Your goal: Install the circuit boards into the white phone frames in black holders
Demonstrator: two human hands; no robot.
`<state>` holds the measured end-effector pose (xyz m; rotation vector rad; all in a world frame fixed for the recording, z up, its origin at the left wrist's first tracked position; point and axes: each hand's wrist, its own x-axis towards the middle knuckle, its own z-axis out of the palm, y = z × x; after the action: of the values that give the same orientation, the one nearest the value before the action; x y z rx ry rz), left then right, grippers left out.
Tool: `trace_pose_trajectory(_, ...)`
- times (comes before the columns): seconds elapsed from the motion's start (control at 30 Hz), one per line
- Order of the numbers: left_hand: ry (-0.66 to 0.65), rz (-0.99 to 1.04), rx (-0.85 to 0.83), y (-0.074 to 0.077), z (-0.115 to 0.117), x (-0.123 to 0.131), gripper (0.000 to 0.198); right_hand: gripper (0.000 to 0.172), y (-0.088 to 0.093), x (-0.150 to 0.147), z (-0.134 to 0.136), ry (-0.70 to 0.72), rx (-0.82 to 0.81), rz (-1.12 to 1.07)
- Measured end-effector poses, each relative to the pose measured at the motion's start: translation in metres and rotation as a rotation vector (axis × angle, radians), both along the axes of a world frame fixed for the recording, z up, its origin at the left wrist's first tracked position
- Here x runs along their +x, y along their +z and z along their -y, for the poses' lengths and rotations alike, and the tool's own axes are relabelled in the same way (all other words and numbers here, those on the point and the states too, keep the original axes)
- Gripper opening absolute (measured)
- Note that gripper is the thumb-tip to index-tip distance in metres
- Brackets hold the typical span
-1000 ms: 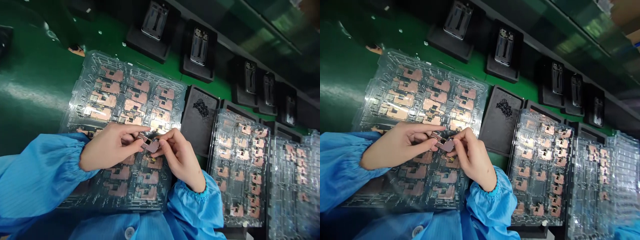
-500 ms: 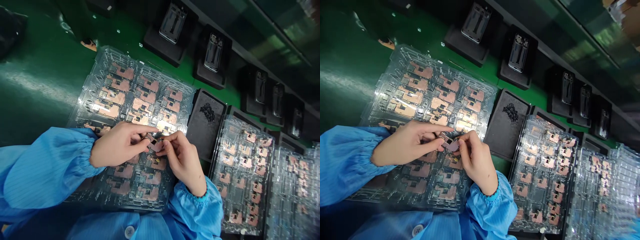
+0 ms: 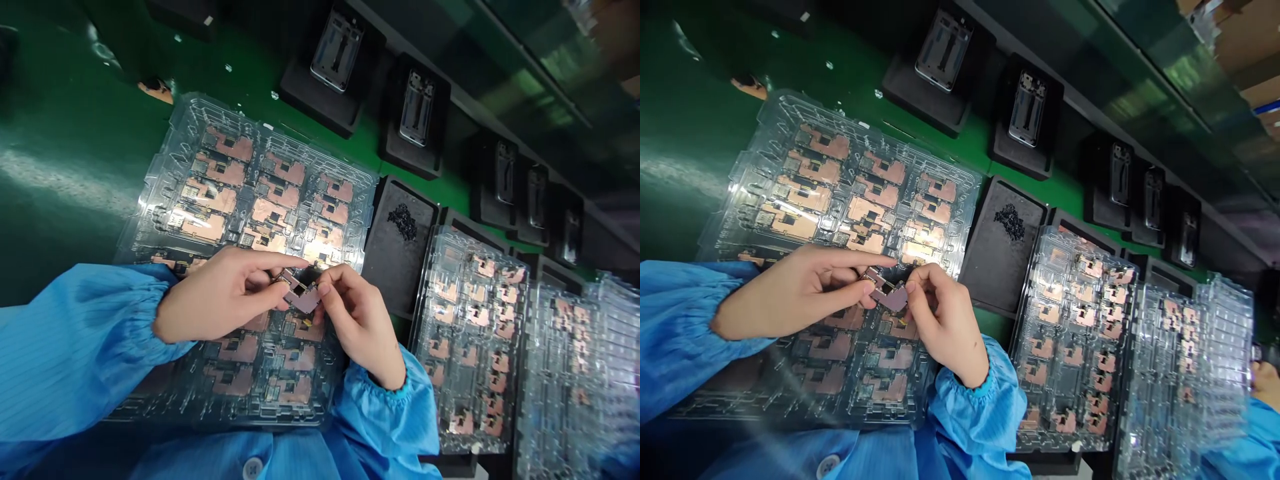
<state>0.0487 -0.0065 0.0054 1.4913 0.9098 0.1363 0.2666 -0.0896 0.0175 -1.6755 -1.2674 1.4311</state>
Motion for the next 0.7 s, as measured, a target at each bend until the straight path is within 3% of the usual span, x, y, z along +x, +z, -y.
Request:
trace_pose_trajectory(0.2,0.067,0.088,-0.203,0.001,-0.006,0.002,0.045,0.023,0.002,0.003,0.000,-0.095,-0.083,-0.247)
trace_pose_trajectory(0.33,0.052,0.016,-0.247,0.007,-0.009,0.004,0.046,0.024,-0.001,0.002,-0.001,-0.095,-0.054,-0.156)
trace_pose_trajectory(0.5,0.030,-0.042,-0.185,0.011,-0.002,0.003,0.047,0.029,-0.002,-0.003,0.002,-0.012,-0.022,0.007)
trace_pose_trajectory(0.63,0.053,0.047,-0.186,0.016,-0.009,0.005,0.040,0.034,-0.002,0.001,0.002,-0.139,0.009,-0.189)
trace_pose_trajectory(0.7,0.083,0.160,-0.244,0.024,-0.019,0.014,0.037,0.038,-0.004,0.005,0.001,-0.206,0.130,-0.315)
